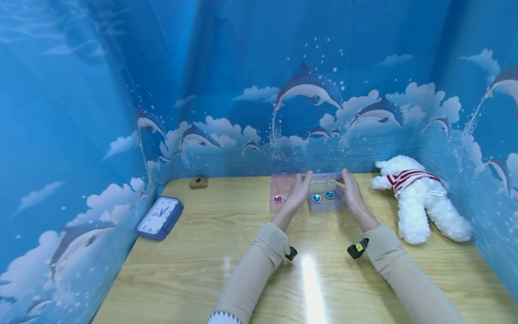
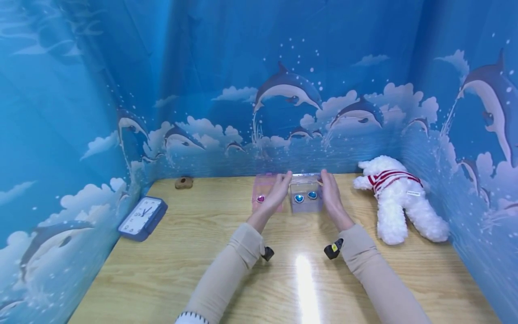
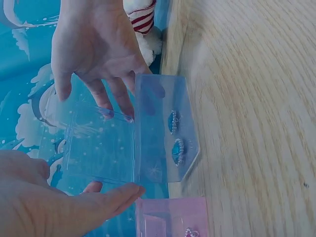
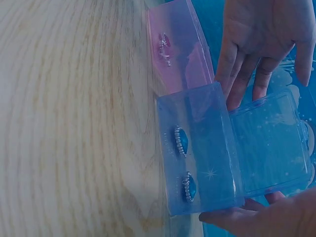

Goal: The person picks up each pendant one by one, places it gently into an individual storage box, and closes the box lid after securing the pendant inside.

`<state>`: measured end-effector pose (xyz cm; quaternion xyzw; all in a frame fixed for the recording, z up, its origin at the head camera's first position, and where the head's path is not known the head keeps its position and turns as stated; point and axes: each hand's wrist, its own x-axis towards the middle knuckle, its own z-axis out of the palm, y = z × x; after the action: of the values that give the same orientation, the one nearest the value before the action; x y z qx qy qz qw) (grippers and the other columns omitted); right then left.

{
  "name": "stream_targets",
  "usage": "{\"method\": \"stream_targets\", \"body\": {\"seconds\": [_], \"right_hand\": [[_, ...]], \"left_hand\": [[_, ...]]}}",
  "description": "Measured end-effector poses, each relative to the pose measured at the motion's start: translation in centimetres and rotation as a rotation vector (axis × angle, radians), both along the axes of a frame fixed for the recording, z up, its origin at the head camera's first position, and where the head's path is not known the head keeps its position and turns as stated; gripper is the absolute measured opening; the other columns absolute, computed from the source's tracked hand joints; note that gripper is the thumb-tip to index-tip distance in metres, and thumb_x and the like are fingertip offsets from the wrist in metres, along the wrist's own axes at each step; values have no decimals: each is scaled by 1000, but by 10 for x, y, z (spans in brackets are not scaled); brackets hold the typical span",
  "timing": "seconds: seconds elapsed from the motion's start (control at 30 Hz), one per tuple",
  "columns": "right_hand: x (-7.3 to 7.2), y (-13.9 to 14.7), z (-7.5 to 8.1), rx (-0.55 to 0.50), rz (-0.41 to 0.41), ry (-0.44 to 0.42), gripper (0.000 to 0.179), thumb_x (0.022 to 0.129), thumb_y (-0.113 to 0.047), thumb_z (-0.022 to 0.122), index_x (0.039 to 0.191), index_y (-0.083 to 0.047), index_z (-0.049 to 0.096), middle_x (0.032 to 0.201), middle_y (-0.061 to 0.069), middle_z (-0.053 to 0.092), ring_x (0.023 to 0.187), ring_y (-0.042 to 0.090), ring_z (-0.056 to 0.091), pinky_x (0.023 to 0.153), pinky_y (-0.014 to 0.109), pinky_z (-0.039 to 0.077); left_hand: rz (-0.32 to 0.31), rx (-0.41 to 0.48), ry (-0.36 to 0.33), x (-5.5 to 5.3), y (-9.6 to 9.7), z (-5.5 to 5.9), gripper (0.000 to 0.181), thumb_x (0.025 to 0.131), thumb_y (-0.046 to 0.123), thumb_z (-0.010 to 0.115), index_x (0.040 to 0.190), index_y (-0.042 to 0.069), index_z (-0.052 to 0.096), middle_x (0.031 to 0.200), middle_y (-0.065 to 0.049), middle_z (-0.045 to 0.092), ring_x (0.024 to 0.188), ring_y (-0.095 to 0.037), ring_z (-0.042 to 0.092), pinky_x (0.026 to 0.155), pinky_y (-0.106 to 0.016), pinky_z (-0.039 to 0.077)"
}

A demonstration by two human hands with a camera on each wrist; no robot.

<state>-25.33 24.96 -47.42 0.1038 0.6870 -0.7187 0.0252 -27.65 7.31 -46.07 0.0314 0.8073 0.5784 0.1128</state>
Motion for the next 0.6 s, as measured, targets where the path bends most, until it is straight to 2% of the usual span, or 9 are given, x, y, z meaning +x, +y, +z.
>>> {"method": "stream_targets", "body": {"seconds": [0.13,0.27,0.37,0.43,0.6], "right_hand": [[1,2,-2,67,2,31,73,113,-53,17,156,4,27,173,27,17,161,49,20,135,58,19],[2,2,-5,223,-13,27,71,113,-51,27,159,2,31,168,27,30,154,46,34,128,57,33],[3,2,-8,313,-19,25,65,114,-44,33,159,2,34,164,27,38,151,43,38,124,57,37],[4,3,-10,337,-9,29,62,115,-40,34,160,2,34,166,26,37,155,42,35,129,56,33],[6,6,-13,362,37,44,56,116,-29,31,163,1,30,171,24,31,159,44,30,132,57,27]], "left_hand": [[44,-20,24,2,4,-3,44,110,46,43,134,10,53,144,-19,61,139,-36,56,122,-52,44],[63,-8,23,4,8,-6,31,108,28,49,132,10,54,145,-18,60,141,-35,54,123,-52,43],[57,-2,31,5,10,-7,33,107,19,50,137,7,53,149,-18,58,145,-36,52,125,-52,41],[49,-2,43,6,10,-8,35,106,16,51,139,6,52,151,-18,56,146,-36,51,126,-52,41],[15,-6,102,7,11,-12,43,103,4,52,146,2,49,155,-18,53,143,-37,54,121,-50,47]]}}
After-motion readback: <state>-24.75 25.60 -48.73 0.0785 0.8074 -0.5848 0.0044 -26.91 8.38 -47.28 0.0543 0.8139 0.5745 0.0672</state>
